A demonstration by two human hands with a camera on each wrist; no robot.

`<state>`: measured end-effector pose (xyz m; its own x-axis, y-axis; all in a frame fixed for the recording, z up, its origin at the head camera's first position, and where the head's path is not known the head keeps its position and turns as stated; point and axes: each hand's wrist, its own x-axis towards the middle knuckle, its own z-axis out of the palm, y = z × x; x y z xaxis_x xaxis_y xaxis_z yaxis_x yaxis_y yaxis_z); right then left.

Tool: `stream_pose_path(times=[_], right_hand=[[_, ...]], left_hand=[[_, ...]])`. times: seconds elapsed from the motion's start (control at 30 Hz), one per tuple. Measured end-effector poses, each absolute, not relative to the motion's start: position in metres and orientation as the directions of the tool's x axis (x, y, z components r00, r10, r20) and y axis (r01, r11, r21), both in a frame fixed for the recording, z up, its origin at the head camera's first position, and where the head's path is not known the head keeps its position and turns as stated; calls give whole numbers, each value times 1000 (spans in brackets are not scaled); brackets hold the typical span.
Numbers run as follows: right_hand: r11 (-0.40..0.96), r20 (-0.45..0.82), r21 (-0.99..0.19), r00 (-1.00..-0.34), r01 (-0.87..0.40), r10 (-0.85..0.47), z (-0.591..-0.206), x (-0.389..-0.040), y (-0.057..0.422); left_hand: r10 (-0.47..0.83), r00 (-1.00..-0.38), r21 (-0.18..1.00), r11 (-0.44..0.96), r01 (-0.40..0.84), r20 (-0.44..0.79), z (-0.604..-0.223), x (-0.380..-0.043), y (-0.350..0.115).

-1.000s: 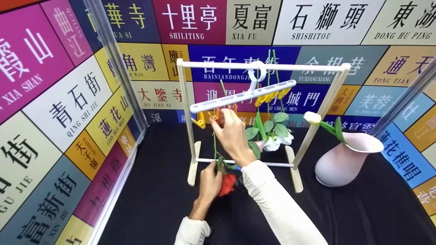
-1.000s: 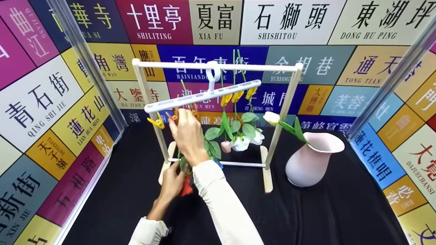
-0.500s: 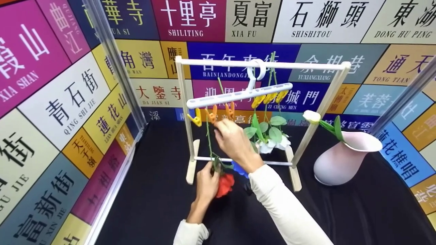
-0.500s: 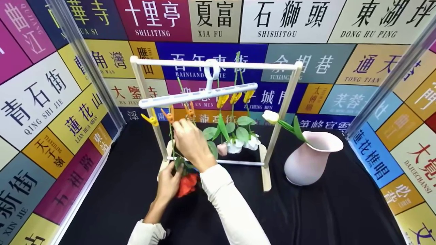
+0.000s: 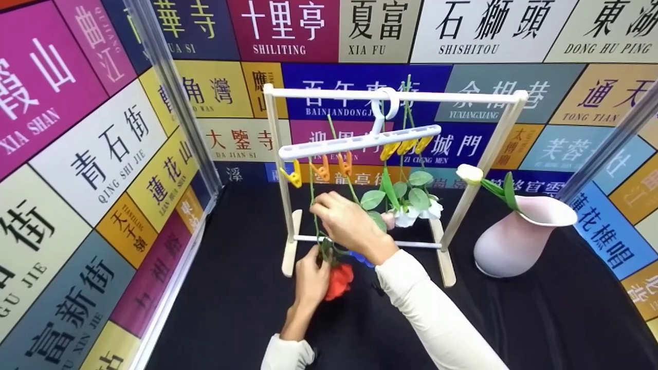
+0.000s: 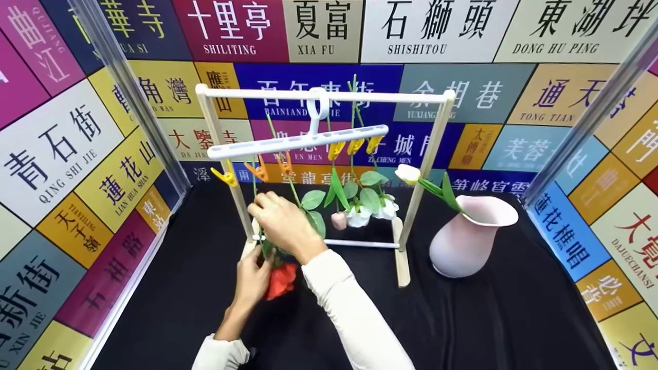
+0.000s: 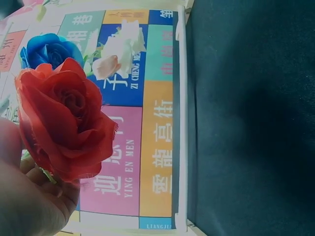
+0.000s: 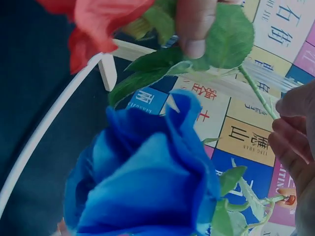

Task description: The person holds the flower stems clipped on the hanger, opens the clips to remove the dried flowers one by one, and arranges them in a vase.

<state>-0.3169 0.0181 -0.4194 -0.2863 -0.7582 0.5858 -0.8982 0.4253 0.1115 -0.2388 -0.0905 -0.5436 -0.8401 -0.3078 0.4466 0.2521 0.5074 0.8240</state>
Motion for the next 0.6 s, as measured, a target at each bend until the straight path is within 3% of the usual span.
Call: stream_pose_path(times=[0.3, 0.6], right_hand=[[288, 465, 234, -153, -928, -872, -425, -314, 18], [243, 454, 256, -106, -935, -885, -432, -312, 20]], left_hand=[[-304, -859, 839, 494, 228, 412, -541, -231, -93], [-283, -855, 837, 477, 268, 435, -537, -218, -95]])
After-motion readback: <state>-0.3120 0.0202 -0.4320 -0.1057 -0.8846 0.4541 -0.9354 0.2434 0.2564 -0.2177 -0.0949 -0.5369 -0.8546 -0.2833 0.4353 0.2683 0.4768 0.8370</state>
